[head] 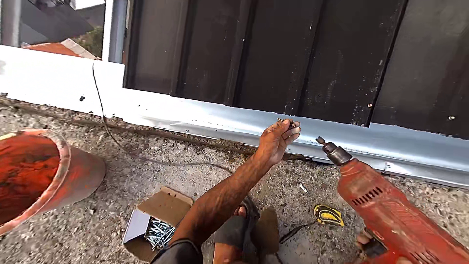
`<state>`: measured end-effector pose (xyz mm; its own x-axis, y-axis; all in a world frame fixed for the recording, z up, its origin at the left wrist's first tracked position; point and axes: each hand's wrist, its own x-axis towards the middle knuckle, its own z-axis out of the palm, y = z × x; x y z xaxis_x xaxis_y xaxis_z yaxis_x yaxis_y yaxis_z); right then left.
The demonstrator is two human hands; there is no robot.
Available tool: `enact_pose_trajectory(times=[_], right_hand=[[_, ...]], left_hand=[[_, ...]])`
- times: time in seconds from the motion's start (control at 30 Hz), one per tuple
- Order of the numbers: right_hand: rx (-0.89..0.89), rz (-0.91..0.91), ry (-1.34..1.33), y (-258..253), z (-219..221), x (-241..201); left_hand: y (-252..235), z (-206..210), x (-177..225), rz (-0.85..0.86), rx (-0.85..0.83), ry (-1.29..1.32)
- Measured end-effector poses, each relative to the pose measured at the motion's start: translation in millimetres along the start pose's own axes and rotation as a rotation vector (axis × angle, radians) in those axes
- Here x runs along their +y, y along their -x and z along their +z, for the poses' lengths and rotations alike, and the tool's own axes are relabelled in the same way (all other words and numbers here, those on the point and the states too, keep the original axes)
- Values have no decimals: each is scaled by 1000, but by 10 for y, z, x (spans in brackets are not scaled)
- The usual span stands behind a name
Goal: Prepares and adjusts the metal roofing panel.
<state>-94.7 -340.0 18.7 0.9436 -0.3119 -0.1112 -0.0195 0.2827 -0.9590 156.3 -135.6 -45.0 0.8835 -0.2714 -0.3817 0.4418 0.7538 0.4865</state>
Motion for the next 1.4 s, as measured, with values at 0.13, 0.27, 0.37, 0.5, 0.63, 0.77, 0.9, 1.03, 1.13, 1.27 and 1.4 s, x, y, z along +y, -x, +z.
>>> enact_pose_trajectory(times=[0.13, 0.27, 0.37, 0.5, 0.63, 0.77, 0.9, 1.03, 1.13, 1.27, 1.4], right_hand=[[-9, -11, -35, -68, 281, 191], [13, -30, 49, -125, 477, 210], [44, -48, 148, -158, 549, 239], [74, -109, 262, -127, 534, 326], [131, -201, 687, -59, 436, 308], [160, -170, 737, 3, 438, 342], [191, -69, 360, 11, 688, 382], [212, -20, 204, -36, 677, 388], [212, -6, 150, -71, 644, 371], [222, -13, 110, -76, 578, 376], [270, -9, 109, -83, 541, 345]], left_hand=[[65, -89, 124, -15, 31, -23], [103, -113, 92, -56, 61, 18], [81, -135, 93, -77, 80, 55], [59, -172, 109, -134, 98, -11], [59, -196, 132, -239, 152, -100], [104, -250, 18, -223, 114, 95], [116, -157, -72, -115, 120, 192], [44, -123, -136, -118, 82, 179], [14, -97, -190, -129, 43, 184], [-12, -32, -304, -158, -2, 238], [-50, 23, -376, -166, 11, 223]])
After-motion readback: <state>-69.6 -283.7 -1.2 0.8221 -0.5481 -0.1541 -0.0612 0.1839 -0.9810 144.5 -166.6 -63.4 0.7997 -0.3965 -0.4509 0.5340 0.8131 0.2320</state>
